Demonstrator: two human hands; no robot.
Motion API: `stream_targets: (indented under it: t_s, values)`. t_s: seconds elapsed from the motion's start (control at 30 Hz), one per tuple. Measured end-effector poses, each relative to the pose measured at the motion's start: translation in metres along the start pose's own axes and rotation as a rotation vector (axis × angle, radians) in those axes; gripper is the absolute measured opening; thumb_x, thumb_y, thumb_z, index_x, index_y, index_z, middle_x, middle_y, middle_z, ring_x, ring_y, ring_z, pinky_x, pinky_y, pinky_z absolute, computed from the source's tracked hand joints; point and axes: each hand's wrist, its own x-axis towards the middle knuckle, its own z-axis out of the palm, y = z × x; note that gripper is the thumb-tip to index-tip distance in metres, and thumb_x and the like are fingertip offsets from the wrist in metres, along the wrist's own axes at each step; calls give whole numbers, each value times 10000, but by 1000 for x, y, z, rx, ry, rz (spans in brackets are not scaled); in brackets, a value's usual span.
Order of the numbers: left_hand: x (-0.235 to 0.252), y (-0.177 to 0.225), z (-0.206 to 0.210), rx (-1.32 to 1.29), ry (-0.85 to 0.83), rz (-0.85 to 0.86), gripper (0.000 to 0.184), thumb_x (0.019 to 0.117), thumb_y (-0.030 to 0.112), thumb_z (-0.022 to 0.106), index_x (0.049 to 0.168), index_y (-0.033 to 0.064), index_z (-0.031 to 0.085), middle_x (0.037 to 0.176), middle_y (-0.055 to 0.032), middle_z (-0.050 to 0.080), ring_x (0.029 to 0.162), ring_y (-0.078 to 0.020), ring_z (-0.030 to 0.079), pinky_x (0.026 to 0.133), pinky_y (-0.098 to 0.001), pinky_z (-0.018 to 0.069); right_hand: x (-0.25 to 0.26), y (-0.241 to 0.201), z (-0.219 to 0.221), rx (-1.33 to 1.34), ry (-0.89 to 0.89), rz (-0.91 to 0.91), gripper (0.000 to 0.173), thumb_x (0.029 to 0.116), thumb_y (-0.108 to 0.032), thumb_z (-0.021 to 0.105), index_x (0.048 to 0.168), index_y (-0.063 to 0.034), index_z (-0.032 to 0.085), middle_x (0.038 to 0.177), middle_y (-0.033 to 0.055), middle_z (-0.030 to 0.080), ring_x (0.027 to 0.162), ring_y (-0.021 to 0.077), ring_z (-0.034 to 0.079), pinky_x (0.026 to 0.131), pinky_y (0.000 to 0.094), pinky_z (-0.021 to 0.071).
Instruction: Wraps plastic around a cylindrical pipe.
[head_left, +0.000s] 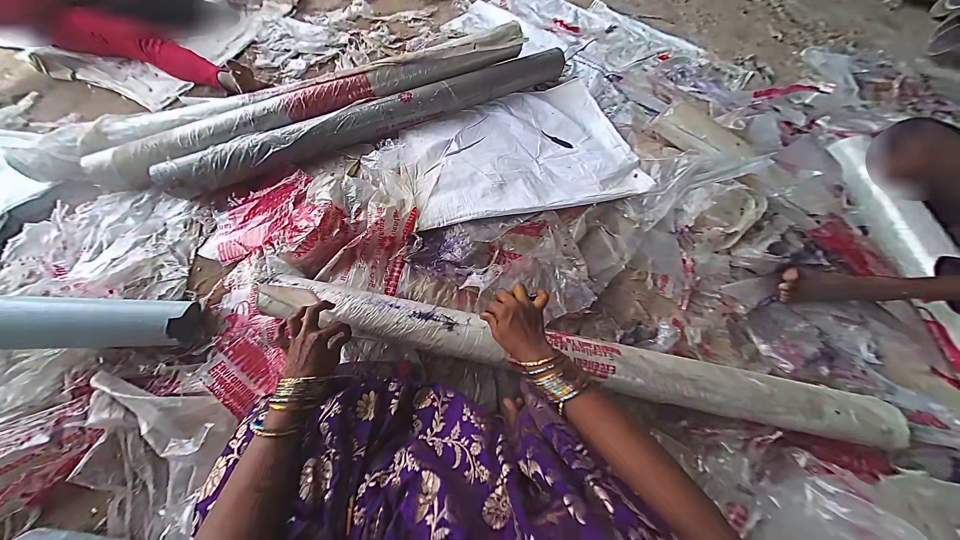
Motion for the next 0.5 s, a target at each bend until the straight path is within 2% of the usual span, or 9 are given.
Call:
stream_targets:
  t_s: [0.1,0.2,0.33,0.43,0.5]
  values:
    - [1,-4,1,-12,15,-74,261,760,111,838,1014,160,800,1415,-237,586,1337,-585,442,1016,-797,271,12,-10,10,-7,-113,-51,243,999,-225,615,1023,-44,775,1126,177,710,1183,434,590,1042,722,274]
    - [5,-8,-1,-50,38,-194,332,825,152,791,1151,108,750,1451,-256,544,1353,-587,420,1007,-791,285,12,-9,15,-40,-142,-69,247,1009,-215,598,1023,-38,770,1124,175,707,1193,432,587,1042,730,270]
    - [11,-20,-4,-113,95,-314,368,900,193,704,1222,15,696,1431,-321,531,1347,-590,433,1054,-759,297,2,-5,8,-114,-144,-62,221,996,-129,590,998,10,762,1130,178,721,1210,445,589,1037,737,277]
    - [14,-27,-7,-174,174,-405,360,926,155,680,1231,-35,673,1406,-350,535,1360,-557,442,1115,-686,289,-10,17,0,-135,-152,4,218,988,-100,579,979,23,758,1140,182,719,1243,465,568,1057,757,242]
    - [13,-36,-9,-211,167,-471,395,955,162,660,1288,-50,633,1414,-365,516,1356,-541,443,1139,-641,281,-25,36,-2,-155,-114,21,217,980,-137,604,927,5,760,1079,172,731,1174,466,605,1024,765,271]
